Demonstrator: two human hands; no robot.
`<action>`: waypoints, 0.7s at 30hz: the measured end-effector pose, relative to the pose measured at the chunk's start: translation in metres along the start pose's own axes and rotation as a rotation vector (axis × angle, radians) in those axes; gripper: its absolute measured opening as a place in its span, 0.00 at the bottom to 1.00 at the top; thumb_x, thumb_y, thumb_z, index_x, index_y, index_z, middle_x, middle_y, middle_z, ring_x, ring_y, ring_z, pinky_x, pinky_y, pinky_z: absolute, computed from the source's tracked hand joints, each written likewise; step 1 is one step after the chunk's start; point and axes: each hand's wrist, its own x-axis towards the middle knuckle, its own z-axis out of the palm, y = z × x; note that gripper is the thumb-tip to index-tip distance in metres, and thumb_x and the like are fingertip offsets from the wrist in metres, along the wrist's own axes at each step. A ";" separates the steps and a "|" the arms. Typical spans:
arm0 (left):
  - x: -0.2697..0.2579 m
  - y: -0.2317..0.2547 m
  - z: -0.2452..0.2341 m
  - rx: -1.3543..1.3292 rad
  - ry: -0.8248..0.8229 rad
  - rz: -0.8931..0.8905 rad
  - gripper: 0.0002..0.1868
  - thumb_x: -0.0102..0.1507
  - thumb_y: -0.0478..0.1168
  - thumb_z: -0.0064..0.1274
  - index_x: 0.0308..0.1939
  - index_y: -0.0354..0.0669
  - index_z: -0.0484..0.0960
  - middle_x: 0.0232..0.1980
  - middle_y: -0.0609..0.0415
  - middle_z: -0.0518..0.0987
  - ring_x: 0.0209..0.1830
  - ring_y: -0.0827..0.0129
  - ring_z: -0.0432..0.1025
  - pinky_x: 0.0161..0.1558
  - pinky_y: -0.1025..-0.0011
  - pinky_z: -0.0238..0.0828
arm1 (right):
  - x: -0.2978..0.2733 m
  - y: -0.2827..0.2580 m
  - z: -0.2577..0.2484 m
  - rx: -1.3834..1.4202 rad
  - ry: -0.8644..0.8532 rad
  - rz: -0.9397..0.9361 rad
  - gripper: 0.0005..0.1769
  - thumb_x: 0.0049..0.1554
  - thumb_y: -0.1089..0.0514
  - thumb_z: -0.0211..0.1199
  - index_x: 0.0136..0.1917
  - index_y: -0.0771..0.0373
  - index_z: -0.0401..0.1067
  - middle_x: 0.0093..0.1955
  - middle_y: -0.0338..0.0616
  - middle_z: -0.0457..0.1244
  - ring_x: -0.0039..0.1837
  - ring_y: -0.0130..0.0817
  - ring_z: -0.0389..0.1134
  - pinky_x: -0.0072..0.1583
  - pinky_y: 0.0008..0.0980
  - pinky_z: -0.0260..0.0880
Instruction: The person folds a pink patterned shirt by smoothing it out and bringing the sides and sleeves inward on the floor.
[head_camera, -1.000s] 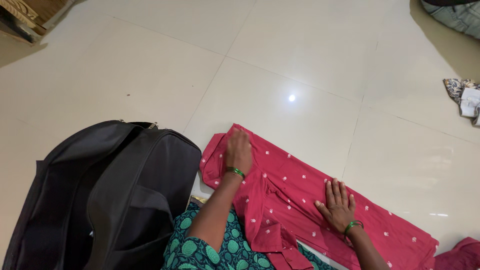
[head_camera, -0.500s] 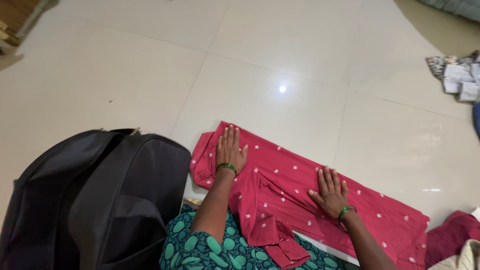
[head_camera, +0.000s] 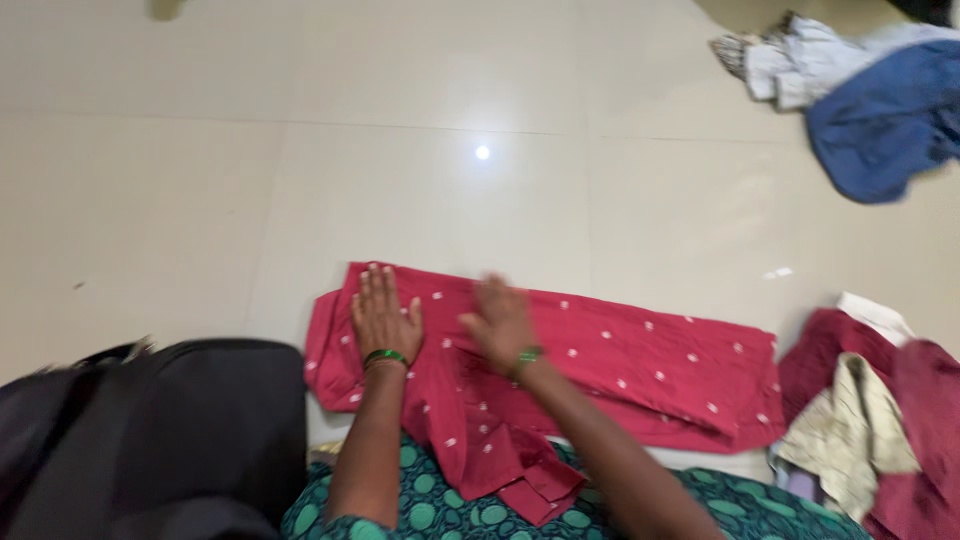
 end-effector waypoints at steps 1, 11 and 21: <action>0.001 -0.001 0.002 0.002 0.015 0.007 0.41 0.68 0.59 0.37 0.79 0.42 0.51 0.83 0.44 0.48 0.83 0.56 0.42 0.76 0.52 0.37 | 0.011 -0.018 0.010 -0.054 -0.099 0.041 0.44 0.61 0.33 0.44 0.80 0.62 0.52 0.85 0.50 0.45 0.87 0.41 0.39 0.83 0.45 0.34; -0.004 -0.005 0.011 -0.078 0.172 0.066 0.40 0.68 0.56 0.41 0.79 0.38 0.59 0.83 0.39 0.54 0.84 0.52 0.48 0.77 0.49 0.42 | -0.011 0.017 -0.008 -0.322 -0.231 0.079 0.50 0.63 0.25 0.30 0.84 0.60 0.34 0.88 0.48 0.28 0.86 0.40 0.25 0.80 0.47 0.23; -0.006 -0.007 0.013 -0.080 0.195 0.104 0.39 0.70 0.56 0.41 0.80 0.36 0.62 0.84 0.37 0.56 0.85 0.50 0.50 0.77 0.48 0.44 | -0.084 0.120 -0.052 -0.446 -0.106 0.334 0.51 0.63 0.25 0.30 0.84 0.61 0.29 0.87 0.49 0.26 0.86 0.40 0.23 0.81 0.46 0.24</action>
